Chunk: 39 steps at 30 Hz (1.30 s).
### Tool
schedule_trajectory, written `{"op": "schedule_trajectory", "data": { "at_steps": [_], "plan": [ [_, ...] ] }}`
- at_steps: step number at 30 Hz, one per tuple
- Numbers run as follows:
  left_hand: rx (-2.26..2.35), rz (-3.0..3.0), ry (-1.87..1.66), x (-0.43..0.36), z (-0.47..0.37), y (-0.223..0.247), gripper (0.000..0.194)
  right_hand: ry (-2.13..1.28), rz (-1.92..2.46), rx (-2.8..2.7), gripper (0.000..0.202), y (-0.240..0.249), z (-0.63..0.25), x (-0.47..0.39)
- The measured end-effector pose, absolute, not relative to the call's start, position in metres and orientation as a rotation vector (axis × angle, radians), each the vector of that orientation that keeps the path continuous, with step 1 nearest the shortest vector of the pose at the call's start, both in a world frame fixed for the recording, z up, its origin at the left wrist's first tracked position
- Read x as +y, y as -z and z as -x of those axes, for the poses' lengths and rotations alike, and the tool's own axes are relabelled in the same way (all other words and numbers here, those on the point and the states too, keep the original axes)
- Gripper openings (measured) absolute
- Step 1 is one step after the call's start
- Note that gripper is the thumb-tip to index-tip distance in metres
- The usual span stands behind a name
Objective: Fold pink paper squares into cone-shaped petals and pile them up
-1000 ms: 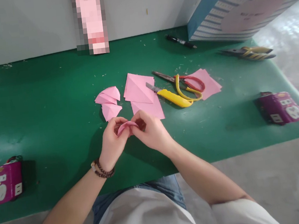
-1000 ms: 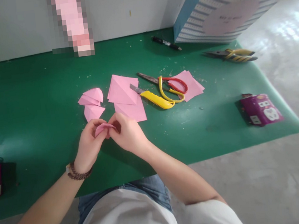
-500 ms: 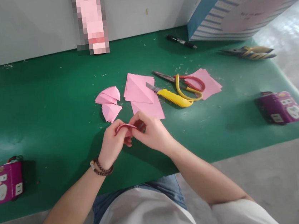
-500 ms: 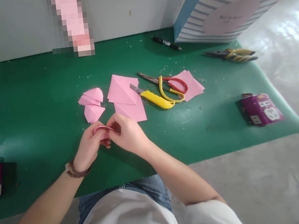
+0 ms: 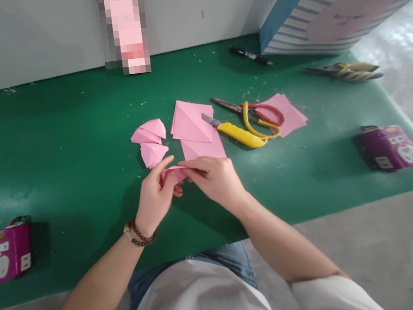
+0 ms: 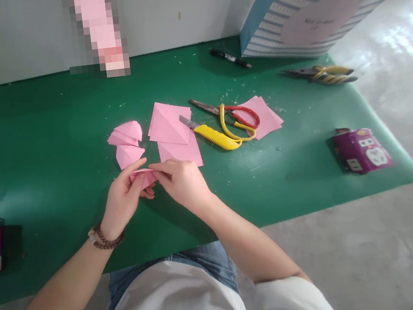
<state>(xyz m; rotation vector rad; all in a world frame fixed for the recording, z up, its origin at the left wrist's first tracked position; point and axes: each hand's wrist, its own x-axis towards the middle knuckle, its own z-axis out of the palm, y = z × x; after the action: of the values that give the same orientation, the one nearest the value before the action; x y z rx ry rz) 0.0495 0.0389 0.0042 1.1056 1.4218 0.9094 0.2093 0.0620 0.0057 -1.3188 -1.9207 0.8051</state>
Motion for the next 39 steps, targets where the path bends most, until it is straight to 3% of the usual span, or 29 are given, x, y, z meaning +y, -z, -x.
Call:
{"op": "schedule_trajectory", "data": {
  "at_steps": [10, 16, 26, 31, 34, 39],
  "plan": [
    [1.378, -1.054, -0.865, 0.040, -0.048, -0.005, 0.042, -0.781, 1.373, -1.983, 0.020, -0.012, -0.211, 0.063],
    [1.278, -0.925, -0.773, 0.039, -0.048, -0.008, 0.046, -1.014, 1.426, -1.756, 0.021, -0.015, -0.215, 0.065],
    [1.509, -1.420, -0.685, 0.033, -0.043, -0.001, 0.049, -1.074, 1.434, -1.649, 0.022, -0.014, -0.215, 0.065],
    [1.349, -1.140, -0.793, 0.037, -0.046, -0.008, 0.037, -1.083, 1.425, -1.634, 0.023, -0.016, -0.219, 0.064],
    [1.275, -0.982, -0.852, 0.039, -0.047, -0.011, 0.045, -1.113, 1.417, -1.636, 0.023, -0.016, -0.219, 0.064],
    [1.265, -0.964, -0.870, 0.040, -0.047, -0.011, 0.038, -1.147, 1.428, -1.629, 0.025, -0.016, -0.220, 0.066]
  ]
}}
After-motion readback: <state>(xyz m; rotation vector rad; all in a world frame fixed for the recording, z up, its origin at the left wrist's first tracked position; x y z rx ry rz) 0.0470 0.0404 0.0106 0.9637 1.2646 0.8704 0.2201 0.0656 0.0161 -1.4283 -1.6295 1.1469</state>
